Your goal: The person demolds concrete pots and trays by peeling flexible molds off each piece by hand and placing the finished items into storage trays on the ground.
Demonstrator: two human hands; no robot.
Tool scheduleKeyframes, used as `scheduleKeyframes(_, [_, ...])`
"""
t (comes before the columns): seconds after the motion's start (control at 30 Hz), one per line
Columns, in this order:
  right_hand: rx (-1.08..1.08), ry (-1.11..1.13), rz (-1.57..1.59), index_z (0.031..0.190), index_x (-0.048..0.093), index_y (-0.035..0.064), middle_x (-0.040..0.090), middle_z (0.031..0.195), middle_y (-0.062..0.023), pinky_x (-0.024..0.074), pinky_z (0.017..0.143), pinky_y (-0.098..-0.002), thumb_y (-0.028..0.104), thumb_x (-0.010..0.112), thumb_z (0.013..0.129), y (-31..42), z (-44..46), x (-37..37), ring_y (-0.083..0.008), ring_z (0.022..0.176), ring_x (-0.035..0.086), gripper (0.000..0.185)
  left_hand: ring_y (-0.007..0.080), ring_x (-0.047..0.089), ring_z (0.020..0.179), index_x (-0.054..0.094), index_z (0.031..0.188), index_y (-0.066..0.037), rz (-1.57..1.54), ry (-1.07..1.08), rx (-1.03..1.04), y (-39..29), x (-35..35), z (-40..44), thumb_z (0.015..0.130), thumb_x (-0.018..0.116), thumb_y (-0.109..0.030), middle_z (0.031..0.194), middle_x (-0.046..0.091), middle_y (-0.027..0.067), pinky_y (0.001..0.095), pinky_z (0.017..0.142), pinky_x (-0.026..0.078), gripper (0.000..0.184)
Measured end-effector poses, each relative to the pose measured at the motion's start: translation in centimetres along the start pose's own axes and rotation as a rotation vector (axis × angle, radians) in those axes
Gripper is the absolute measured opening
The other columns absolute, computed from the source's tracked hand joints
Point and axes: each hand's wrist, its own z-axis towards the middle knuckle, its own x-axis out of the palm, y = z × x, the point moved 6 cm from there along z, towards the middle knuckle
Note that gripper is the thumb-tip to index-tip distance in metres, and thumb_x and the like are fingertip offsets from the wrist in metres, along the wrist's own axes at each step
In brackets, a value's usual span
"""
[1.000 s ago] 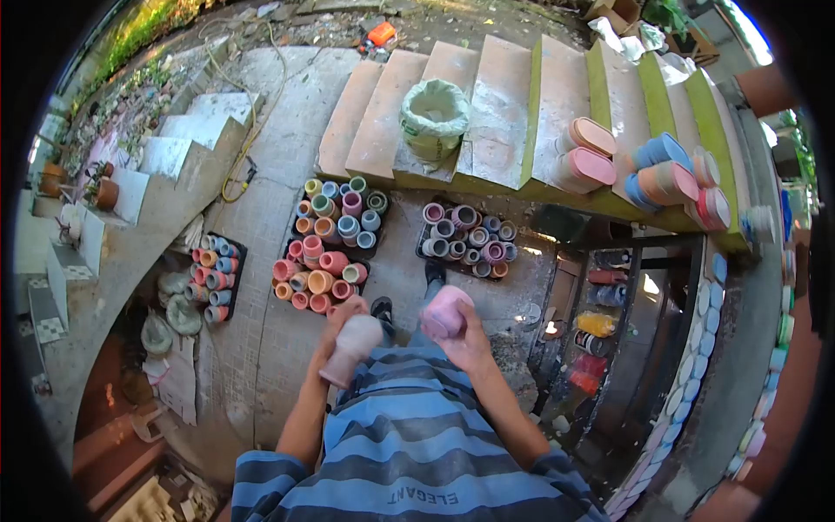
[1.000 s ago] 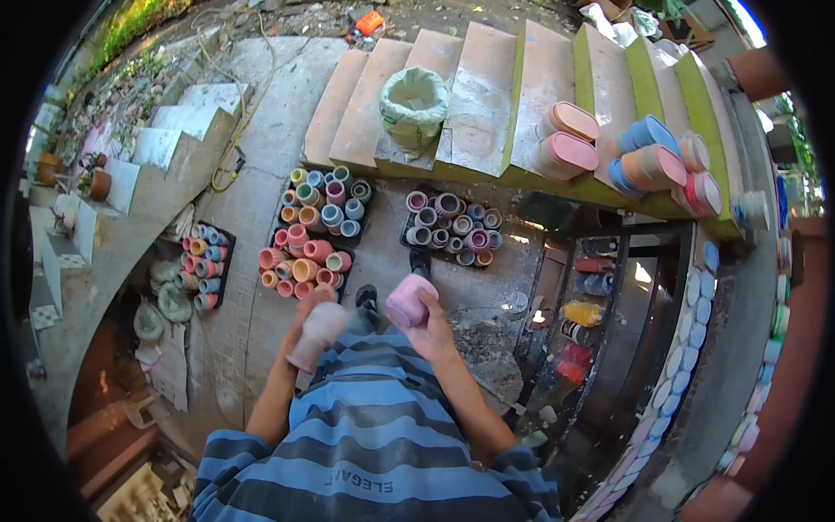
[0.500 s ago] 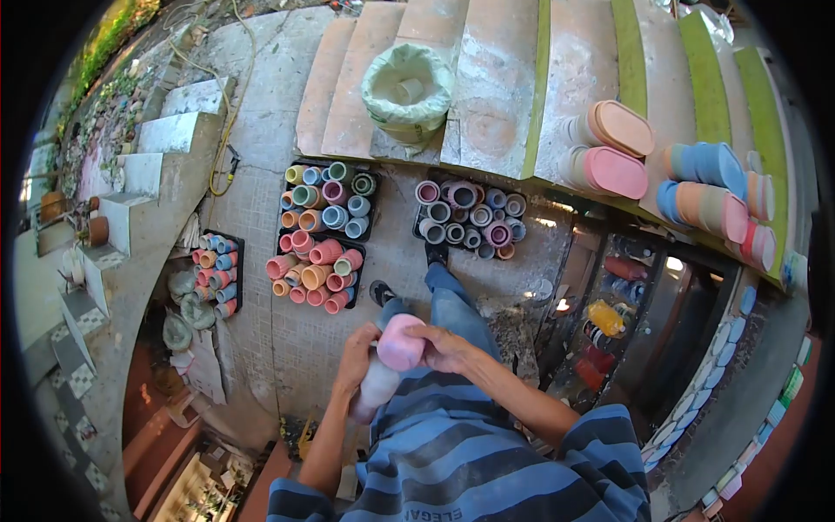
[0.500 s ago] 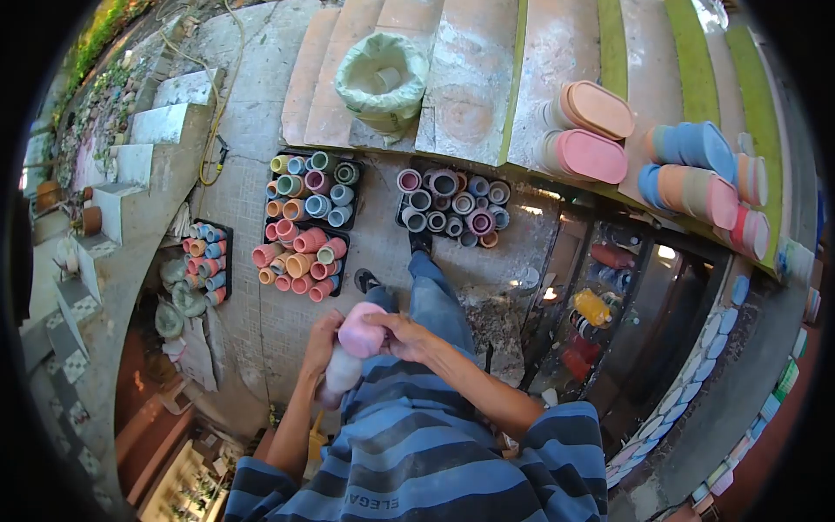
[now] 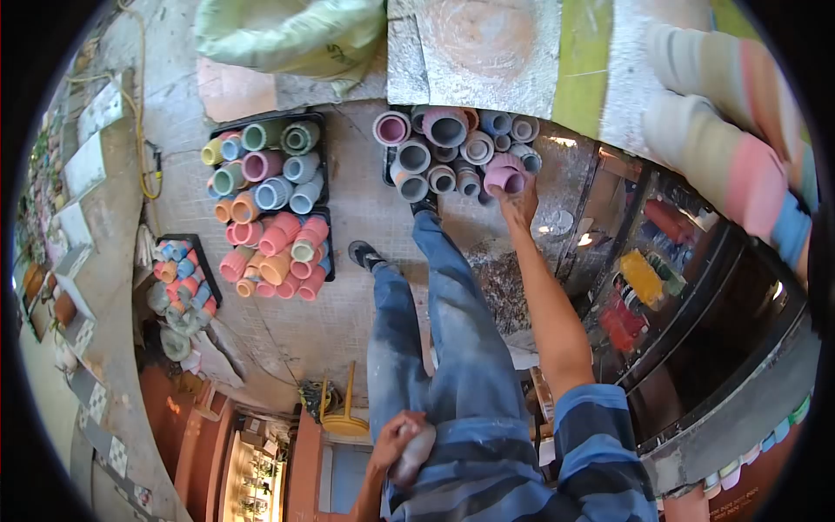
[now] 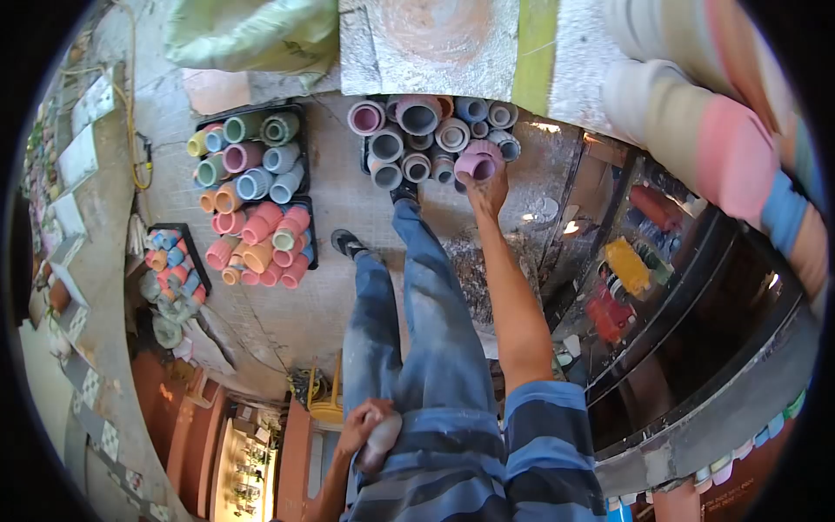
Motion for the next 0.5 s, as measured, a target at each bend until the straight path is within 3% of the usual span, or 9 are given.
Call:
scheduleKeyframes(0.1, [-0.123, -0.059, -0.087, 0.122, 0.054, -0.0010, 0.062, 0.113, -0.0258, 0.0478, 0.094, -0.0471, 0.027, 0.091, 0.055, -0.8, 4.2, 1.6, -0.0434, 0.107, 0.059, 0.081, 0.0207, 0.060, 0.108, 0.062, 0.088, -0.002, -0.005, -0.118, -0.210, 1.0, -0.8, -1.2, 0.090, 0.069, -0.009, 0.114, 0.068, 0.0127, 0.0352, 0.101, 0.043, 0.010])
scheduleKeyframes(0.2, [-0.194, -0.240, -0.127, 0.119, 0.055, -0.0035, 0.060, 0.114, -0.0284, 0.0481, 0.094, -0.0481, 0.026, 0.090, 0.057, -1.4, 7.9, 2.0, -0.0436, 0.106, 0.059, 0.078, 0.0258, 0.065, 0.103, 0.062, 0.085, -0.002, -0.018, -0.191, -0.213, -0.1, -2.0, -0.8, 0.086, 0.066, -0.010, 0.095, 0.072, 0.0146, 0.0420, 0.102, 0.045, 0.009])
scheduleKeyframes(0.3, [-0.198, -0.259, -0.276, 0.117, 0.057, -0.0061, 0.063, 0.114, -0.0279, 0.0487, 0.094, -0.0465, 0.030, 0.091, 0.060, -2.7, 11.8, 2.5, -0.0425, 0.106, 0.061, 0.075, 0.0234, 0.064, 0.102, 0.063, 0.089, -0.001, -0.280, -0.195, -0.246, 2.0, -2.5, -0.2, 0.090, 0.061, -0.006, 0.097, 0.072, 0.0129, 0.0396, 0.101, 0.045, 0.006])
scheduleKeyframes(0.33, [-0.098, -0.222, -0.264, 0.115, 0.059, -0.0052, 0.065, 0.112, -0.0284, 0.0502, 0.092, -0.0471, 0.029, 0.090, 0.059, -3.7, 13.0, 2.8, -0.0433, 0.105, 0.063, 0.073, 0.0257, 0.065, 0.102, 0.062, 0.087, -0.002, -0.267, -0.181, -0.236, 2.7, -2.5, 0.1, 0.090, 0.058, -0.008, 0.095, 0.071, 0.0139, 0.0422, 0.100, 0.046, 0.008])
scheduleKeyframes(0.43, [-0.067, -0.115, -0.353, 0.114, 0.059, -0.0052, 0.066, 0.110, -0.0285, 0.0509, 0.091, -0.0474, 0.029, 0.090, 0.059, -5.3, 14.8, 3.9, -0.0430, 0.105, 0.063, 0.072, 0.0253, 0.065, 0.101, 0.061, 0.087, -0.002, -0.370, -0.176, -0.320, 4.6, -2.2, 0.5, 0.091, 0.057, -0.007, 0.096, 0.071, 0.0150, 0.0427, 0.101, 0.045, 0.007])
scheduleKeyframes(0.47, [0.020, 0.023, -0.402, 0.130, 0.050, 0.0025, 0.054, 0.123, -0.0270, 0.0509, 0.093, -0.0506, 0.026, 0.088, 0.064, -6.2, 15.5, 4.8, -0.0446, 0.113, 0.058, 0.080, 0.0253, 0.065, 0.101, 0.061, 0.087, -0.002, -0.374, -0.177, -0.328, 4.7, -2.0, 0.5, 0.091, 0.057, -0.007, 0.096, 0.071, 0.0150, 0.0427, 0.101, 0.045, 0.007])
scheduleKeyframes(0.5, [0.024, 0.027, -0.408, 0.130, 0.050, 0.0025, 0.054, 0.123, -0.0270, 0.0509, 0.093, -0.0506, 0.026, 0.088, 0.064, -5.8, 15.2, 4.9, -0.0446, 0.113, 0.058, 0.080, 0.0260, 0.065, 0.096, 0.060, 0.085, -0.002, -0.397, -0.209, -0.350, 4.3, -1.8, 0.7, 0.089, 0.058, -0.011, 0.094, 0.070, 0.0156, 0.0434, 0.101, 0.046, 0.010])
